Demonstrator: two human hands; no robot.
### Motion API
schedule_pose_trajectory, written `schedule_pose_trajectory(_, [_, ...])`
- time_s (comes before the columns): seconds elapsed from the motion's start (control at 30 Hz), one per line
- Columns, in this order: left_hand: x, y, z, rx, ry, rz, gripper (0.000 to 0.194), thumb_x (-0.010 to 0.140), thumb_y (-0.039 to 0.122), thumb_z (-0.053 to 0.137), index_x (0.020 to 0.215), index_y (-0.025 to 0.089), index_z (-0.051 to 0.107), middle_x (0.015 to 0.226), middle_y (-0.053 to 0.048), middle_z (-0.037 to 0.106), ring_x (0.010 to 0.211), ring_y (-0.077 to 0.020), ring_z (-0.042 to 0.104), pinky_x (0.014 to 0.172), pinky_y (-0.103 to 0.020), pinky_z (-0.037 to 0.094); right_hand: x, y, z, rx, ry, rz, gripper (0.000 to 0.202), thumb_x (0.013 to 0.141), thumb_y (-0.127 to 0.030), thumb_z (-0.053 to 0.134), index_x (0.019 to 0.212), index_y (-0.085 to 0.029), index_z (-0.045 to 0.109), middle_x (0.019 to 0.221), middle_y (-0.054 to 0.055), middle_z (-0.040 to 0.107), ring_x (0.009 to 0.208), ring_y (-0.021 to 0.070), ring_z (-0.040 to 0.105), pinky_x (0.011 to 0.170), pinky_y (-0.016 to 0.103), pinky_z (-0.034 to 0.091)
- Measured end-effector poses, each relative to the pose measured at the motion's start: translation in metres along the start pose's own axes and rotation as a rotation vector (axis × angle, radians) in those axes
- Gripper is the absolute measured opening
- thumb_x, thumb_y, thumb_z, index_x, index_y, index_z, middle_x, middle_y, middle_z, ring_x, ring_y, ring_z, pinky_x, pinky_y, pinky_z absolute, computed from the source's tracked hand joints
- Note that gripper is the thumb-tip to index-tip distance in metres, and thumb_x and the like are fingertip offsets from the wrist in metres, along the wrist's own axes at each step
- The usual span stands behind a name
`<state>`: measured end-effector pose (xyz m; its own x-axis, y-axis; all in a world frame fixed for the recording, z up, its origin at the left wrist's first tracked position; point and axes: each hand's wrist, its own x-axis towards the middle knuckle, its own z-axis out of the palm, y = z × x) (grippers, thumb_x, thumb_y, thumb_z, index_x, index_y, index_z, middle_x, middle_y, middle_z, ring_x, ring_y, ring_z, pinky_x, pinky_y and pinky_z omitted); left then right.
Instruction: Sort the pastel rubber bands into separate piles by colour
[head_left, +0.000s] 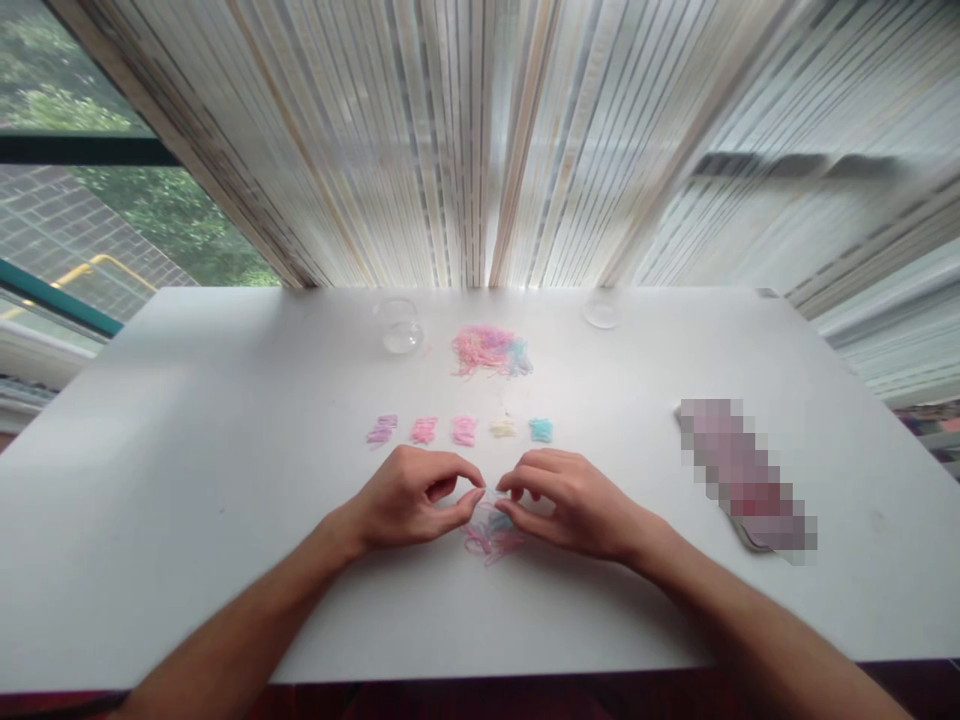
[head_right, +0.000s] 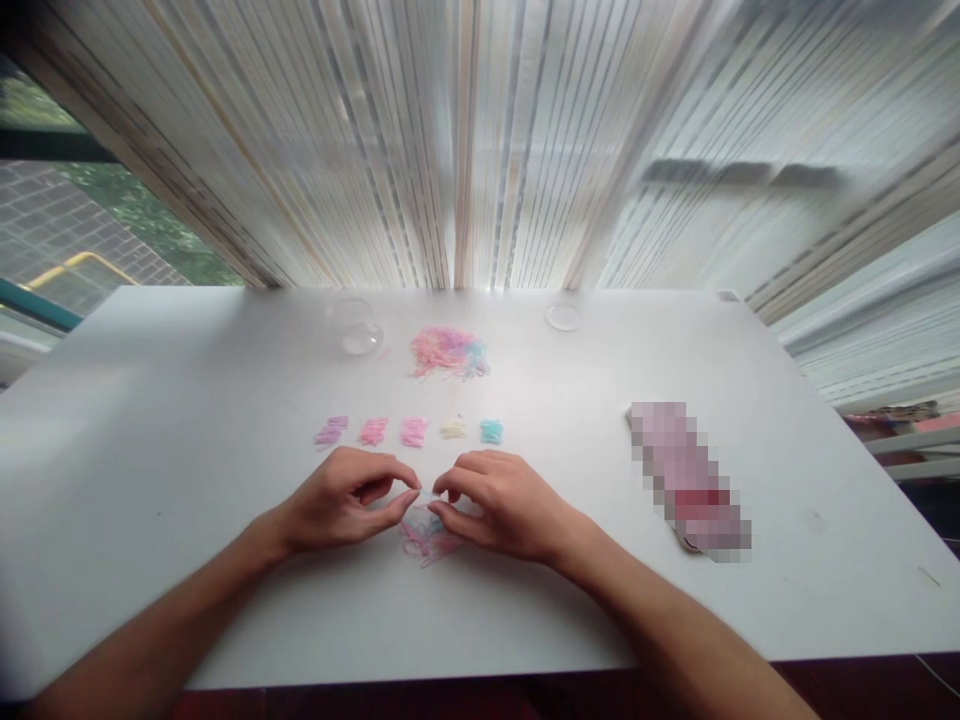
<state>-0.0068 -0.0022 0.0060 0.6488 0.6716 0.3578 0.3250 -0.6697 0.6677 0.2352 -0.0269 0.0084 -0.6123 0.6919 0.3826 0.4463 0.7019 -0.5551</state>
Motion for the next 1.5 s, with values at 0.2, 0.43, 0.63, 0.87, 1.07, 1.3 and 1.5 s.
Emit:
schedule_pose_trajectory(0.2, [0.0005,0.0001,0.0002,0.025,-0.01,-0.001,0.007,0.084,0.015,0.064,0.085,0.016,0.071,0.054,0.009,0.037,0.047,-0.0062,0.031,0.049,-0.019,0.03,0.0007,0.0009,-0.0013,-0.04,0.006,-0.003,0.015,0.099,-0.022,0.055,0.091,-0.019,0.067,0.074,0.002,0.064,0.066,0.0145,0.056,0.063,0.026,0.042])
schedule_pose_trajectory(0.43, [0.0015,0.0002,-0.0002,0.067,-0.016,0.015,0.009,0.086,0.018,0.063,0.085,0.017,0.072,0.052,0.009,0.039,0.046,-0.0066,0.032,0.049,-0.019,0.031,-0.0003,0.0013,-0.0021,-0.048,-0.013,0.013,0.015,0.098,-0.022,0.054,0.092,-0.019,0.067,0.075,0.002,0.064,0.067,0.0144,0.056,0.063,0.026,0.041])
schedule_pose_trajectory(0.63, [0.0015,-0.0008,-0.0003,0.084,-0.006,0.021,0.007,0.085,0.017,0.064,0.085,0.017,0.072,0.053,0.009,0.041,0.046,-0.0064,0.033,0.05,-0.02,0.031,0.0,0.0014,-0.0031,-0.041,-0.003,0.019,0.015,0.098,-0.021,0.053,0.094,-0.018,0.068,0.073,0.002,0.062,0.065,0.014,0.055,0.062,0.026,0.041])
schedule_pose_trajectory(0.87, [0.0022,0.0002,-0.0001,0.097,0.001,0.019,0.008,0.085,0.017,0.064,0.083,0.018,0.071,0.053,0.008,0.044,0.046,-0.0066,0.033,0.051,-0.02,0.032,-0.0003,0.0017,-0.0031,-0.039,-0.016,0.023,0.016,0.1,-0.024,0.053,0.096,-0.019,0.067,0.073,0.002,0.063,0.066,0.0144,0.057,0.063,0.026,0.042])
schedule_pose_trajectory(1.07, [0.0011,-0.0017,0.0007,0.094,0.016,0.036,0.007,0.084,0.015,0.065,0.084,0.018,0.071,0.053,0.009,0.042,0.047,-0.0065,0.033,0.05,-0.02,0.031,-0.0003,0.0025,-0.0009,-0.043,-0.006,0.026,0.014,0.098,-0.021,0.054,0.094,-0.019,0.067,0.073,0.002,0.063,0.066,0.0141,0.056,0.063,0.026,0.041])
schedule_pose_trajectory(1.3, [0.0016,-0.0014,0.0008,0.078,0.015,0.016,0.006,0.084,0.016,0.066,0.085,0.017,0.071,0.053,0.009,0.041,0.047,-0.0064,0.031,0.05,-0.02,0.03,-0.0004,0.0034,-0.0002,-0.04,-0.004,0.013,0.013,0.096,-0.018,0.056,0.092,-0.018,0.067,0.072,0.001,0.063,0.065,0.014,0.055,0.063,0.026,0.04])
schedule_pose_trajectory(1.5, [0.0016,-0.0016,0.0003,0.072,0.01,0.017,0.005,0.084,0.016,0.066,0.084,0.017,0.071,0.053,0.009,0.038,0.047,-0.0065,0.03,0.049,-0.02,0.028,-0.0008,0.0024,-0.0003,-0.05,-0.002,0.018,0.014,0.096,-0.018,0.054,0.091,-0.019,0.067,0.071,0.001,0.063,0.064,0.0141,0.054,0.063,0.026,0.039])
